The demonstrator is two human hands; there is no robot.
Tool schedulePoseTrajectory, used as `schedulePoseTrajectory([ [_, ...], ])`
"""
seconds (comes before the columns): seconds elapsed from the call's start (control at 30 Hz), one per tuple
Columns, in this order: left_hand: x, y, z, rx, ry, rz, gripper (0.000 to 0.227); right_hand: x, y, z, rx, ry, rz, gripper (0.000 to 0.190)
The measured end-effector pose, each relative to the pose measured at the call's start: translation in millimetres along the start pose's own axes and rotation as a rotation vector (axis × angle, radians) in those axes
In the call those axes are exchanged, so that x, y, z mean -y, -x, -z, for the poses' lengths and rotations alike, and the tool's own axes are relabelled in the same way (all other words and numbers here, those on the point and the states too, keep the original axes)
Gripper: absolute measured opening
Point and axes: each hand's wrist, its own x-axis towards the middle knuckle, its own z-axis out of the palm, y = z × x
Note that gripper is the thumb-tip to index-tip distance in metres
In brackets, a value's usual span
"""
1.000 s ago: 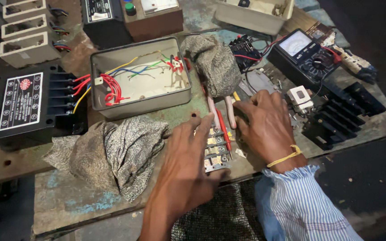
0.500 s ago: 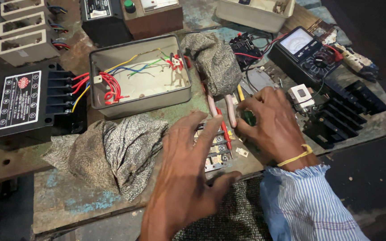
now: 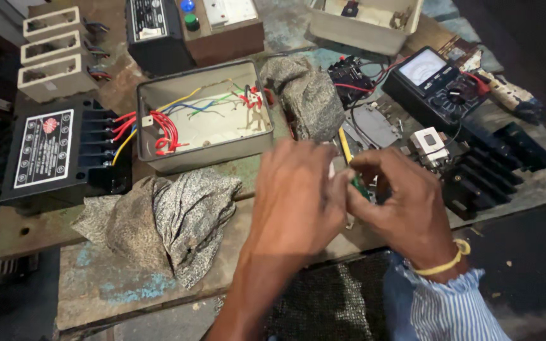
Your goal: The person handles electrical contactor parts on a workbench, wipes a component with a cloth, and fits metal contacts and springs into the switch block assembly by hand.
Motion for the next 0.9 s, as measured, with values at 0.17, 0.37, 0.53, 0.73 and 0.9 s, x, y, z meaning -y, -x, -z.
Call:
schedulePoseTrajectory([
  [0.17, -8, -10, -11, 0.115, 0.108, 0.063, 0.011, 2, 7, 4, -0.103, 0.046, 0.067, 0.033],
  [0.37, -12, -5, -5, 0.156, 0.265, 0.276, 0.013, -1, 15, 6, -0.075, -0.247, -0.048, 0.037],
  [0.53, -18, 0, 1, 0.108, 0.293, 0.15, 0.011, 1, 23, 12, -0.074, -0.322, 0.073, 0.034],
  [0.73, -33, 12, 6, 0.084, 0.259, 0.131, 0.012, 11, 40, 5, -0.19, -0.596, -0.138, 0.02],
  [0.9, -53, 36, 10, 0.05, 0.151, 0.026, 0.016, 18, 59, 4, -0.178, -0.831, -0.384, 0.019],
])
